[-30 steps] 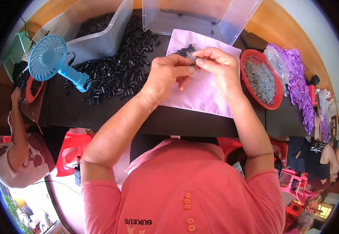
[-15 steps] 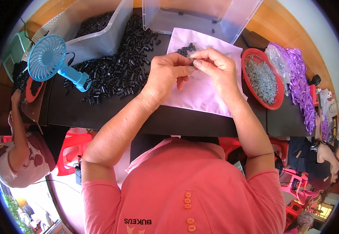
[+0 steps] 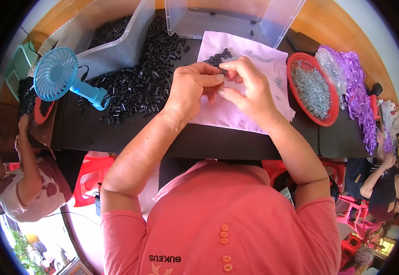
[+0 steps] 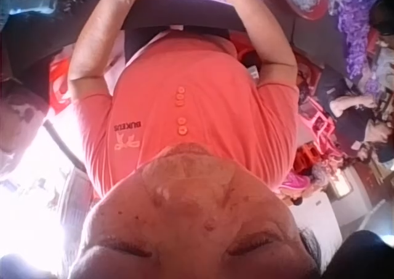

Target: The person assembles small black industrial components with silver pins by hand at a workstation.

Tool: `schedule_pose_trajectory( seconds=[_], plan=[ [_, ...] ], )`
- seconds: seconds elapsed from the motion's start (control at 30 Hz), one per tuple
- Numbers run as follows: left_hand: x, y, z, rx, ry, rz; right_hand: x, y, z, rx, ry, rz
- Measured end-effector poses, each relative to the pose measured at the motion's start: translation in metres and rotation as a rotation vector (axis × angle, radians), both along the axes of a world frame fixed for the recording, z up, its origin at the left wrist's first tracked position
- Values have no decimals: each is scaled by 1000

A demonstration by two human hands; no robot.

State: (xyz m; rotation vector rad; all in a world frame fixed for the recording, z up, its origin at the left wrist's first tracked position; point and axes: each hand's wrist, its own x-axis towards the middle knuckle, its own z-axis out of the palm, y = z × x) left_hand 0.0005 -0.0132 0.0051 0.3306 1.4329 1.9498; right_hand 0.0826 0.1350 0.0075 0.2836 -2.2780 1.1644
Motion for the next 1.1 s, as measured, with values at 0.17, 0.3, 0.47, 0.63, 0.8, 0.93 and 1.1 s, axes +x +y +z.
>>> schedule_pose_trajectory(
  seconds=[0.17,0.3,0.47,0.63,0.8,0.93,1.1],
  plan=[
    [2,3,-6,18,2,-44,-7,-5,-16,300,212,-230],
    [1,4,-1,72,-38,-85,-6,1,-13,338,240,-222],
    [1,4,0,127,-84,-67,-3,4,-8,385,275,-243],
    [5,6,1,105,0,-102,-2,6,-15,423,249,-235],
    [8,6,7,85,68,-126,-1,5,-14,413,307,-214],
    [8,6,5,100,70,-137,-1,5,-14,411,353,-214],
    [3,3,4,112,172,-99,-4,-1,-10,338,353,-176]
  ],
)
